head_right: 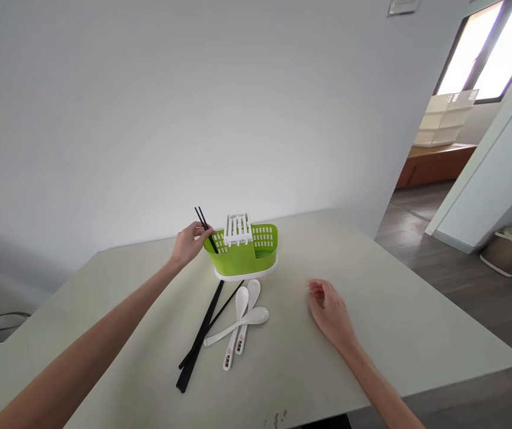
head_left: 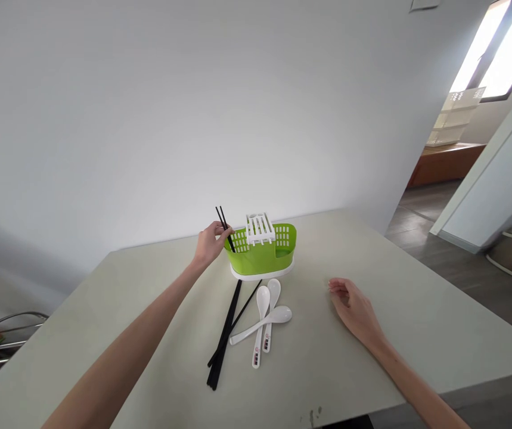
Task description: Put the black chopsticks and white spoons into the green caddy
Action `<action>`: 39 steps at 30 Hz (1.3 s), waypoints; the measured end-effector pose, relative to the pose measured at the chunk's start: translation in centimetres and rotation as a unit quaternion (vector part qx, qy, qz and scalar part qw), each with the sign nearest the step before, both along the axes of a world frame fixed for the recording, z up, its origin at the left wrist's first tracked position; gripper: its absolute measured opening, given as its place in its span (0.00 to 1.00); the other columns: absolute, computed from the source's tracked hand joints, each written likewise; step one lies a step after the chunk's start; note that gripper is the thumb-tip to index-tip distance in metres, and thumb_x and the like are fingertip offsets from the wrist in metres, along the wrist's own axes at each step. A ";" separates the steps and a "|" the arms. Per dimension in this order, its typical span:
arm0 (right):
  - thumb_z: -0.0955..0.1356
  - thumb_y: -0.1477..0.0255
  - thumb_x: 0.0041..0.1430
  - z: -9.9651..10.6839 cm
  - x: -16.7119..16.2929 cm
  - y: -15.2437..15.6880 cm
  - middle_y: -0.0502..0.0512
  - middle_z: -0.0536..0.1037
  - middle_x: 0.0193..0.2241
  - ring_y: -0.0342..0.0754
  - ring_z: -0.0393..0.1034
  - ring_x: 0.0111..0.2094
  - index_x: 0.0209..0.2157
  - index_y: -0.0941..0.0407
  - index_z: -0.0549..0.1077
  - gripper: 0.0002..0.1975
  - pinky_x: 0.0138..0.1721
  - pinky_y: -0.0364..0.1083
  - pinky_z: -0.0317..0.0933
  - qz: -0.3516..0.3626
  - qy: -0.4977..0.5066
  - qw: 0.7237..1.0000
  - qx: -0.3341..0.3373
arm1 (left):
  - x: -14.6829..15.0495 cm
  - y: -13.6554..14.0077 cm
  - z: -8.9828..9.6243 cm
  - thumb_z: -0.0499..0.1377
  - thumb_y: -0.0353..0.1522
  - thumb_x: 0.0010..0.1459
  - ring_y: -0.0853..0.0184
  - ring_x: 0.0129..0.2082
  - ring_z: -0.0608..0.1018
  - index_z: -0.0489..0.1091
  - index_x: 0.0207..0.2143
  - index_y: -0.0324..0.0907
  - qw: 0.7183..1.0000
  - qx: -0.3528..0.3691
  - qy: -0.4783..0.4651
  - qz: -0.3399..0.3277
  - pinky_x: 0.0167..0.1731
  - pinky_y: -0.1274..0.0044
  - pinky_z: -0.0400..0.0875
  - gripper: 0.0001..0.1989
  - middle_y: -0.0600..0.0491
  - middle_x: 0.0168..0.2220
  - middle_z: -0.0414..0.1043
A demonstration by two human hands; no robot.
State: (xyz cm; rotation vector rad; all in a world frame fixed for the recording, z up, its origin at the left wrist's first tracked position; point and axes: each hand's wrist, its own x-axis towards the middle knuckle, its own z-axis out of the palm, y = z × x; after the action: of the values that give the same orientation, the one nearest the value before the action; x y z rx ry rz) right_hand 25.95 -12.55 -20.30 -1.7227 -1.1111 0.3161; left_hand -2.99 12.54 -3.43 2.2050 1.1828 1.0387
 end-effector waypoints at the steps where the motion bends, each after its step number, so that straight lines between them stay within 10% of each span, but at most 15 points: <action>1: 0.64 0.63 0.62 0.0 0.0 0.0 0.59 0.82 0.44 0.55 0.78 0.44 0.46 0.53 0.74 0.14 0.50 0.56 0.70 0.001 0.000 1.000 0.000 | 0.0 0.1 0.0 0.60 0.44 0.64 0.55 0.48 0.84 0.72 0.40 0.46 1.000 -0.002 -0.001 0.004 0.50 0.67 0.73 0.12 0.49 0.39 0.86; 24: 0.63 0.62 0.61 -0.1 0.1 0.0 0.58 0.82 0.42 0.54 0.78 0.42 0.44 0.52 0.74 0.15 0.50 0.55 0.70 0.006 0.001 1.000 -0.011 | 0.7 2.7 -1.4 0.68 0.49 0.55 0.52 0.47 0.84 0.74 0.41 0.43 0.985 -0.131 -0.043 0.099 0.46 0.66 0.75 0.21 0.42 0.43 0.85; 32: 0.63 0.60 0.59 -0.3 0.3 0.0 0.58 0.82 0.43 0.54 0.78 0.43 0.45 0.52 0.73 0.16 0.50 0.55 0.69 0.001 0.010 1.000 -0.020 | -2.6 0.3 -2.2 0.52 0.52 0.69 0.58 0.52 0.80 0.64 0.49 0.42 0.979 -0.078 -0.103 0.159 0.49 0.69 0.73 0.23 0.39 0.54 0.77; 39: 0.64 0.61 0.59 -0.3 0.7 -0.3 0.58 0.82 0.43 0.53 0.78 0.42 0.45 0.53 0.73 0.16 0.50 0.55 0.70 0.007 -0.006 1.000 -0.015 | -4.4 -6.5 -6.7 0.56 0.50 0.64 0.54 0.40 0.82 0.64 0.52 0.39 0.961 -0.122 0.243 0.043 0.37 0.68 0.71 0.25 0.42 0.42 0.79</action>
State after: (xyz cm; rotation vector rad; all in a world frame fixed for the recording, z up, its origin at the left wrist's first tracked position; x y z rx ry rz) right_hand 26.66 -12.87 -20.61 -1.7462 -1.1326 0.3347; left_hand -7.38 6.01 -10.12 2.2870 1.5295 0.3507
